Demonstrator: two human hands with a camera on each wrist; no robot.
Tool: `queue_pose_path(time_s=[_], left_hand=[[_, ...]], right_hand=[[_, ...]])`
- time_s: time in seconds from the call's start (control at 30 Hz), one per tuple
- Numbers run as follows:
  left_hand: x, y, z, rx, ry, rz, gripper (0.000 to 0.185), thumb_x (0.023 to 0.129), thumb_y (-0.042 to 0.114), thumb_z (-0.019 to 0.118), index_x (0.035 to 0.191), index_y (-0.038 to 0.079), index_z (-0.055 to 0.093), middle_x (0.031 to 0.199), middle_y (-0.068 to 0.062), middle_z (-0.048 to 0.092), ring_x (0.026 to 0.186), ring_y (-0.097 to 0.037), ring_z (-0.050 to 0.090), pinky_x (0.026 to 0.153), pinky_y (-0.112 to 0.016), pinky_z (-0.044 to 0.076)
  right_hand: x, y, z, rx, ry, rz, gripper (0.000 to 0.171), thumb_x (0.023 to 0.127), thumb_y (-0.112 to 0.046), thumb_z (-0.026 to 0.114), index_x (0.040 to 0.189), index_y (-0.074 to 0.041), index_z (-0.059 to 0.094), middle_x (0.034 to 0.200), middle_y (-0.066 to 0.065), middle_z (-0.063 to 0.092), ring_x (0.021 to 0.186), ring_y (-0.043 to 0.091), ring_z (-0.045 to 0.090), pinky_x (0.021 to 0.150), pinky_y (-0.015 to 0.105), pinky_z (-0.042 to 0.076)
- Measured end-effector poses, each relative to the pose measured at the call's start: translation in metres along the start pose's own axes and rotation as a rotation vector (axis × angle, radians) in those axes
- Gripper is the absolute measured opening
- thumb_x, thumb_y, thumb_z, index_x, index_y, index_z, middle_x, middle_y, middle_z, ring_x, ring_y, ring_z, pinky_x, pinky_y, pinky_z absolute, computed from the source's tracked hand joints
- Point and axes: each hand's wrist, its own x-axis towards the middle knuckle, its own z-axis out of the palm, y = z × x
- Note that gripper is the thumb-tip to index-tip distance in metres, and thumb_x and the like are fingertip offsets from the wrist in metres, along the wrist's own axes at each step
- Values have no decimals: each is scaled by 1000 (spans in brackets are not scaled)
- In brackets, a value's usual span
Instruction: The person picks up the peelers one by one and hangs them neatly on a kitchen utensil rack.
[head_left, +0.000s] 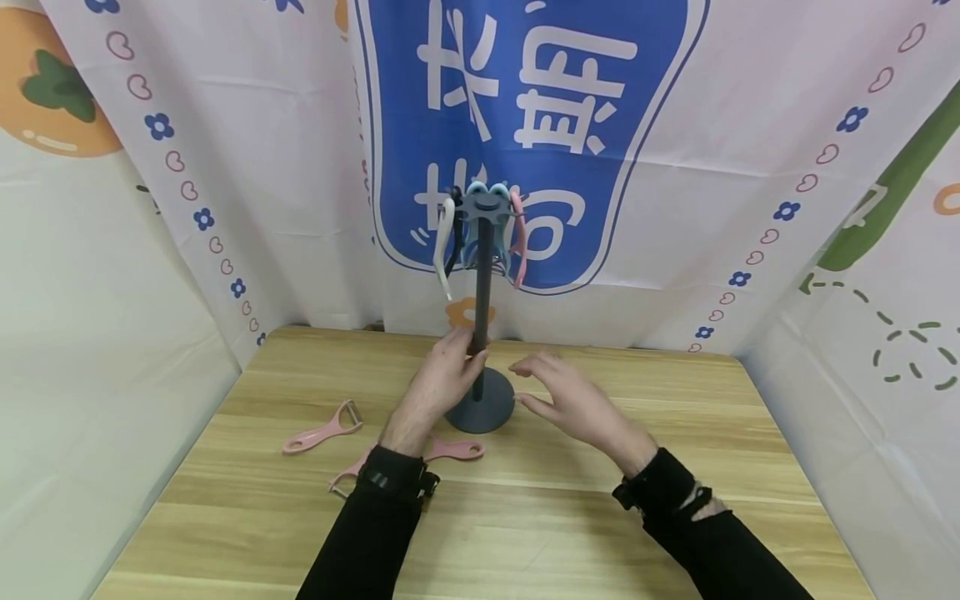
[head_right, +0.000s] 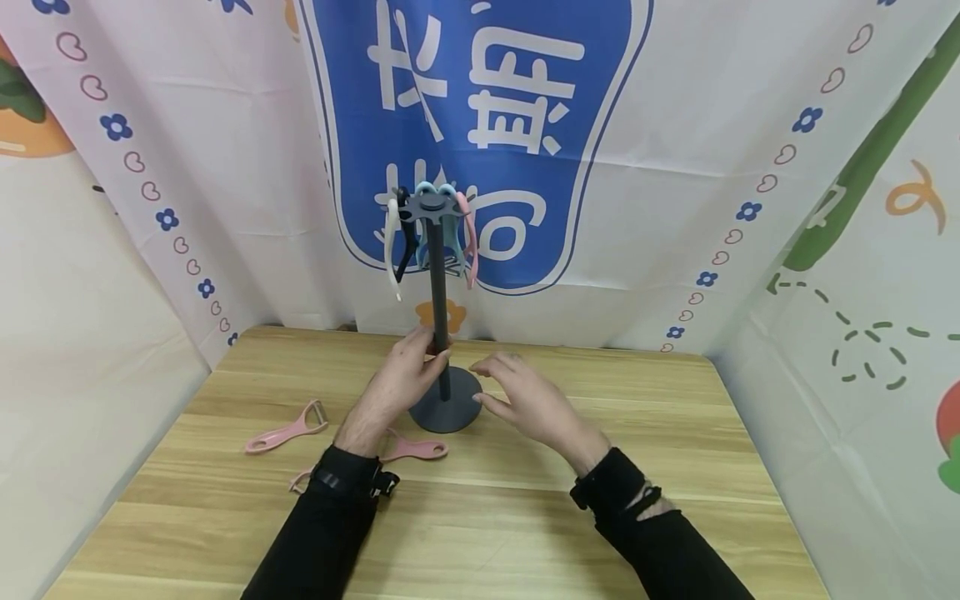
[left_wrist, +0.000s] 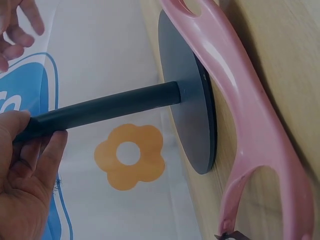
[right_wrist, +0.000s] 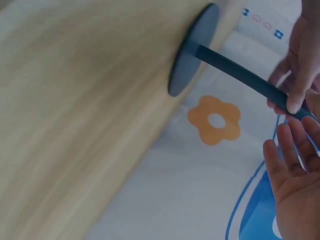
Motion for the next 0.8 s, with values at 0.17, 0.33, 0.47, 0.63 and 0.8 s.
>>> queue_pose_path(time_s=[0.17,0.33,0.47,0.63,0.8], left_hand=[[2,0,0,4,-13,11,23,118,15,72,137,1,73,132,-21,76,126,-39,81,105,-53,74],[5,-8,-1,-4,-39,23,20,118,12,72,133,0,74,133,-22,77,128,-41,82,106,-55,74],[7,-11,-4,-17,-59,33,22,117,13,74,135,0,74,134,-21,77,129,-41,82,106,-55,74],[10,-13,-9,-20,-87,63,25,117,15,74,138,0,73,134,-20,78,129,-40,82,107,-55,73],[11,-16,-12,-22,-100,79,23,117,14,74,137,0,73,131,-19,78,126,-40,83,107,-54,73]], right_hand=[[-5,0,8,-20,-35,-25,43,111,-21,85,149,-8,73,142,9,79,135,27,77,116,46,68],[-8,1,15,-41,-60,-51,44,109,-18,87,149,-8,72,140,9,79,134,26,77,116,44,69],[-10,0,20,-73,-100,-62,45,109,-18,87,150,-8,72,144,8,79,138,25,76,119,42,68],[-14,-2,28,-108,-155,-81,45,110,-18,86,151,-9,72,148,8,77,141,26,75,122,43,66],[-17,-3,42,-131,-209,-122,44,110,-18,86,151,-11,73,151,8,77,140,25,76,121,41,67]])
